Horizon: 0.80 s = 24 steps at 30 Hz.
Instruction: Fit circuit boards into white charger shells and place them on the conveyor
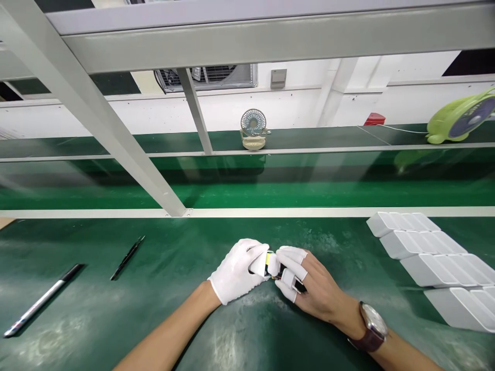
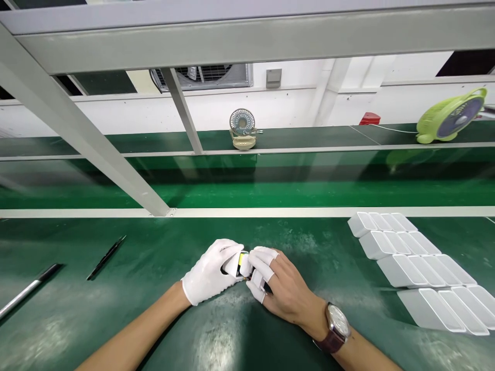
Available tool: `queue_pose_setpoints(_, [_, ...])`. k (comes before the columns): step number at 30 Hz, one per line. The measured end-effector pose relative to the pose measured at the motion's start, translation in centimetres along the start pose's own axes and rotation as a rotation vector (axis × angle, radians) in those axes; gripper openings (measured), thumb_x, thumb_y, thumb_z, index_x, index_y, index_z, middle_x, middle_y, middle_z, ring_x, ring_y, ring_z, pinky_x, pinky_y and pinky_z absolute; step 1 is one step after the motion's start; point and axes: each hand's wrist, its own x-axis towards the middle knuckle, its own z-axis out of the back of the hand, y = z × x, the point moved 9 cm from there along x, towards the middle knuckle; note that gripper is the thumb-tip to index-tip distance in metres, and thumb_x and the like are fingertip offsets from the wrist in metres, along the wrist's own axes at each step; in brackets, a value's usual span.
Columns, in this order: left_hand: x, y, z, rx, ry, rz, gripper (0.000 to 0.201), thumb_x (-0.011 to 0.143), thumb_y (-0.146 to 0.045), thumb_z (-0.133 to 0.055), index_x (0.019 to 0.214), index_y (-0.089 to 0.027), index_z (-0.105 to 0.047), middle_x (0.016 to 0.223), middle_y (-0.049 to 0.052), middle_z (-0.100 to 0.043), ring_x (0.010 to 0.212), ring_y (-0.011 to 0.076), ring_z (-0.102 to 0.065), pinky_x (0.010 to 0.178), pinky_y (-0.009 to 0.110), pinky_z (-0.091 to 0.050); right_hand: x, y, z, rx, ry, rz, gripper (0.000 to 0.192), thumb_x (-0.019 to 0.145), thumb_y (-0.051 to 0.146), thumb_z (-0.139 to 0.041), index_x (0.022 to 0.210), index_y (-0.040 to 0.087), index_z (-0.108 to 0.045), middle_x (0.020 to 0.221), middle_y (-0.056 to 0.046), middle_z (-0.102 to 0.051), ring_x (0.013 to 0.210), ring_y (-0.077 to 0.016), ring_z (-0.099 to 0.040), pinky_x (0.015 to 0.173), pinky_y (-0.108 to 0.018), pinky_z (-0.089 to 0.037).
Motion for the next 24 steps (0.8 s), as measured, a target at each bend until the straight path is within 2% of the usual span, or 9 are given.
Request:
queue_pose_setpoints(4, [0.2, -0.7, -0.2, -0.015, 0.034, -0.011, 0.054, 0.075, -0.023, -0.076, 0.126, -0.024, -0.056, 0.115, 0.01, -0.065, 0.108, 0.0273, -0.063, 0.093, 0.044, -0.054, 0.0, 0.0, -0.4, 0.014, -0.003, -0.034, 0.065, 0.086, 0.013, -0.068, 0.145, 0.013, -0.041, 0.122, -0.018, -0.062, 0.121, -0.0304, -0.056, 0.101, -0.051, -0.05])
queue_pose_setpoints(7, [0.2, -1.3, -0.6, -0.021, 0.096, -0.03, 0.04, 0.08, -0.027, -0.072, 0.118, -0.024, -0.061, 0.112, 0.009, -0.068, 0.107, 0.0285, -0.064, 0.094, 0.045, -0.052, 0.0, -0.1, 0.1, 0.028, -0.049, -0.067, 0.064, 0.085, 0.018, -0.072, 0.143, 0.015, -0.043, 0.118, -0.017, -0.064, 0.114, -0.0303, -0.06, 0.096, -0.05, -0.053])
queue_pose_setpoints(9, [0.1, -1.2, -0.5, -0.033, 0.097, -0.008, 0.036, 0.082, -0.027, -0.069, 0.117, -0.024, -0.063, 0.111, 0.009, -0.069, 0.108, 0.0284, -0.063, 0.095, 0.045, -0.051, -0.1, -0.3, 0.5, 0.05, -0.074, -0.086, 0.065, 0.085, 0.023, -0.074, 0.142, 0.016, -0.044, 0.116, -0.016, -0.065, 0.112, -0.0311, -0.061, 0.095, -0.052, -0.053])
queue_pose_setpoints(13, [-0.3, 0.2, -0.7, -0.161, 0.105, 0.167, 0.032, 0.085, -0.025, -0.066, 0.117, -0.025, -0.065, 0.108, 0.005, -0.069, 0.099, 0.0215, -0.065, 0.088, 0.037, -0.054, -0.2, -0.9, 0.6, 0.142, -0.052, -0.136, 0.049, 0.093, 0.018, -0.062, 0.14, 0.019, -0.048, 0.12, -0.014, -0.063, 0.113, -0.0287, -0.06, 0.096, -0.05, -0.053])
queue_pose_setpoints(16, [-0.4, 1.2, -1.1, -0.29, 0.151, 0.315, 0.024, 0.086, -0.027, -0.066, 0.109, -0.023, -0.068, 0.103, 0.003, -0.069, 0.09, 0.0183, -0.065, 0.083, 0.033, -0.054, -0.4, -1.4, -0.1, 0.183, -0.004, -0.193, 0.046, 0.097, 0.008, -0.049, 0.141, 0.022, -0.049, 0.134, -0.014, -0.056, 0.123, -0.0251, -0.056, 0.102, -0.046, -0.052])
queue_pose_setpoints(19, [-0.4, 1.7, -1.4, -0.483, 0.171, 0.409, 0.026, 0.092, -0.032, -0.06, 0.114, -0.021, -0.066, 0.108, 0.004, -0.07, 0.093, 0.019, -0.066, 0.085, 0.033, -0.054, -0.5, -1.2, -1.2, 0.166, 0.073, -0.171, 0.052, 0.097, 0.007, -0.049, 0.147, 0.021, -0.043, 0.145, -0.015, -0.047, 0.134, -0.025, -0.049, 0.108, -0.046, -0.048])
queue_pose_setpoints(21, [-0.5, 2.0, -1.5, -0.594, 0.162, 0.451, 0.029, 0.095, -0.035, -0.056, 0.119, -0.021, -0.064, 0.112, 0.005, -0.07, 0.098, 0.0198, -0.066, 0.088, 0.033, -0.054, -0.6, -0.8, -1.7, 0.137, 0.091, -0.12, 0.055, 0.097, 0.007, -0.051, 0.148, 0.022, -0.041, 0.146, -0.015, -0.047, 0.135, -0.0254, -0.047, 0.108, -0.045, -0.049])
queue_pose_setpoints(24, [-0.6, 2.6, -1.5, -0.644, 0.143, 0.486, 0.031, 0.095, -0.038, -0.057, 0.119, -0.02, -0.065, 0.112, 0.006, -0.071, 0.101, 0.0214, -0.067, 0.091, 0.035, -0.054, -0.6, -0.5, -1.8, 0.119, 0.083, -0.061, 0.057, 0.095, 0.006, -0.054, 0.148, 0.022, -0.041, 0.143, -0.015, -0.05, 0.136, -0.0261, -0.047, 0.106, -0.046, -0.051])
